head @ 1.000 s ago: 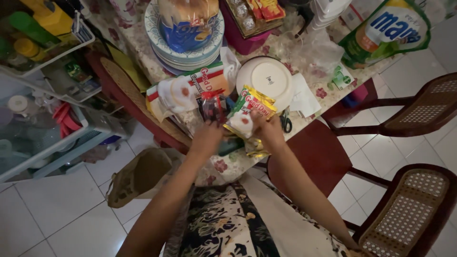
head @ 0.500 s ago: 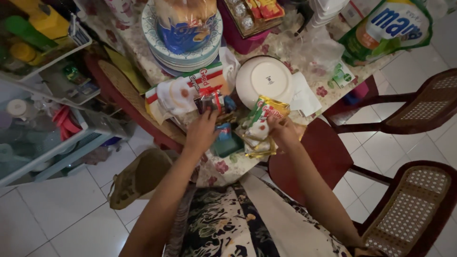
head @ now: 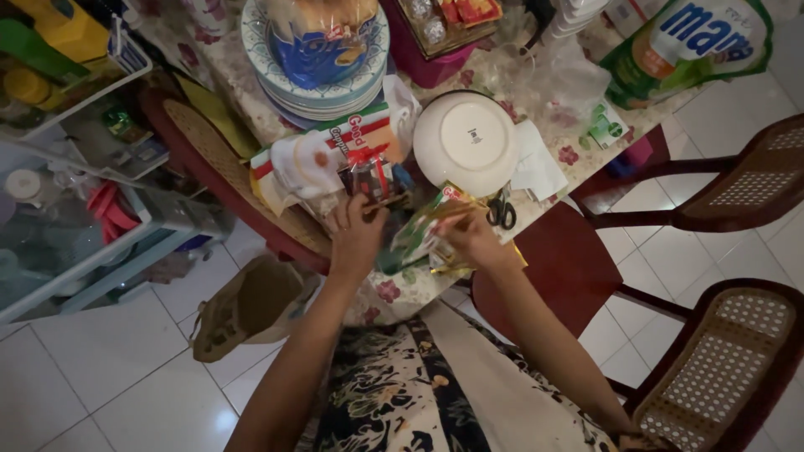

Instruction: The person uses scissors to separate coffee sachets from a strip and organizes them into a stack on a table.

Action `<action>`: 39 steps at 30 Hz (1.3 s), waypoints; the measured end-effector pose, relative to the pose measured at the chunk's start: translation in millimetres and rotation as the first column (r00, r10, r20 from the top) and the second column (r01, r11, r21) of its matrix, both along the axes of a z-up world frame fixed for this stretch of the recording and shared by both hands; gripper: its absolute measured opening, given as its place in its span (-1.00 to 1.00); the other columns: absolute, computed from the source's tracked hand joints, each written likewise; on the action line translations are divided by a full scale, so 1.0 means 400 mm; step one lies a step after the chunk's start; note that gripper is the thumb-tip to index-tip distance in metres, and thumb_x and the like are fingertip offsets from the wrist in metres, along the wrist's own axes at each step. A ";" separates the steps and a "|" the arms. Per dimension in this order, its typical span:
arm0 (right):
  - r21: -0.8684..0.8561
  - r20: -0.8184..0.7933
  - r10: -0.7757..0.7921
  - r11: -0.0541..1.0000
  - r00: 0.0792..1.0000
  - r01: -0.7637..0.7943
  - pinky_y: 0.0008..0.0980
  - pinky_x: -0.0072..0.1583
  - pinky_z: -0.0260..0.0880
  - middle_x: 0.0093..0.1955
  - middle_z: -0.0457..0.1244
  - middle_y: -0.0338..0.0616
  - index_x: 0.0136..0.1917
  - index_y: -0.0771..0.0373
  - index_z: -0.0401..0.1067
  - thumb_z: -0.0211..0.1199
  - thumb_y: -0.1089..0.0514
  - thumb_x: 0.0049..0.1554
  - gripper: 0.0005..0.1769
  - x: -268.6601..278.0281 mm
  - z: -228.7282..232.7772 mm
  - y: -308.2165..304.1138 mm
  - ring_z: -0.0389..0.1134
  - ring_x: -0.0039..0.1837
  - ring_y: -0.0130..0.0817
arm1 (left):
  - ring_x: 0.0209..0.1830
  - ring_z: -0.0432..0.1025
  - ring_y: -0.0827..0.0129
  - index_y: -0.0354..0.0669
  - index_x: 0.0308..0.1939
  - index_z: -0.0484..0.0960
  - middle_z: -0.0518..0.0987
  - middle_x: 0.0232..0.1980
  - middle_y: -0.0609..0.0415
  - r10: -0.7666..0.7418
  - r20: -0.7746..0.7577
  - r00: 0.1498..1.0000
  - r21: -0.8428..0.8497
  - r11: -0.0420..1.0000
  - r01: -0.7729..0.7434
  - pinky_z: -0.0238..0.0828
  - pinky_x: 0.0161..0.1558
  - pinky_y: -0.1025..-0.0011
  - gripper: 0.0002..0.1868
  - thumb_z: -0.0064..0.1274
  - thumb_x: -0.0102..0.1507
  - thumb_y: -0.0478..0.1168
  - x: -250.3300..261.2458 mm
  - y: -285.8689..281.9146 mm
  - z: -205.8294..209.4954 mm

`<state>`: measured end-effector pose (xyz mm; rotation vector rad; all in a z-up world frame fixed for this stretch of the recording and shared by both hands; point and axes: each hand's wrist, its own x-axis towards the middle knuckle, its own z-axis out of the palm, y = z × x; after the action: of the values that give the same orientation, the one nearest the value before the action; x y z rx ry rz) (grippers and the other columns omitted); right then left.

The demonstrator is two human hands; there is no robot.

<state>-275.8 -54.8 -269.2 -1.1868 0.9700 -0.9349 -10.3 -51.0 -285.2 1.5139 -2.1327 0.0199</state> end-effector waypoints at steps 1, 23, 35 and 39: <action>0.040 -0.013 0.001 0.999 1.000 -0.001 -0.47 -0.02 0.43 -0.05 0.41 -0.18 -0.01 0.33 0.49 0.31 0.26 0.19 -0.88 0.022 0.012 0.002 0.41 -0.06 -0.49 | 0.41 0.12 -0.15 0.13 0.13 0.61 0.24 0.36 -0.10 -0.005 -0.002 1.000 0.014 1.000 0.005 0.09 0.34 -0.11 -0.59 0.21 0.19 -0.25 0.002 -0.003 0.011; -0.051 -0.177 -0.021 0.999 0.984 0.012 -0.34 0.11 0.50 0.12 0.42 -0.09 0.10 0.30 0.42 0.32 0.37 0.16 -0.77 0.051 0.055 0.012 0.46 0.10 -0.33 | 0.49 0.00 -0.13 -0.26 0.19 0.48 0.13 0.45 -0.17 -0.056 0.003 0.998 0.330 0.942 0.052 -0.10 0.40 -0.14 -0.33 0.37 0.05 -0.14 0.029 -0.043 0.093; -0.082 -0.237 0.018 0.996 0.971 -0.039 -0.34 0.21 0.49 0.13 0.36 -0.08 0.01 0.30 0.41 0.30 0.44 0.11 -0.79 0.148 0.031 0.055 0.47 0.19 -0.31 | 0.44 0.08 -0.13 -0.18 0.04 0.62 0.24 0.40 -0.11 -0.102 -0.071 0.992 0.288 0.950 0.118 0.03 0.32 -0.16 -0.52 0.34 0.10 -0.10 0.036 -0.068 0.129; 0.030 -0.447 0.001 0.999 0.894 0.015 -0.39 0.13 0.55 0.05 0.43 -0.18 0.03 0.22 0.36 0.40 0.29 0.05 -0.69 0.170 0.101 0.038 0.52 0.10 -0.37 | 0.44 0.08 -0.15 -0.15 0.06 0.63 0.25 0.41 -0.11 -0.106 -0.087 0.991 0.255 0.959 0.125 0.04 0.34 -0.12 -0.55 0.32 0.12 -0.12 0.050 -0.072 0.125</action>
<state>-208.0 -39.5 -228.8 -1.4040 1.3516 -0.6546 9.8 -79.6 -235.3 1.5021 -2.2292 -0.3648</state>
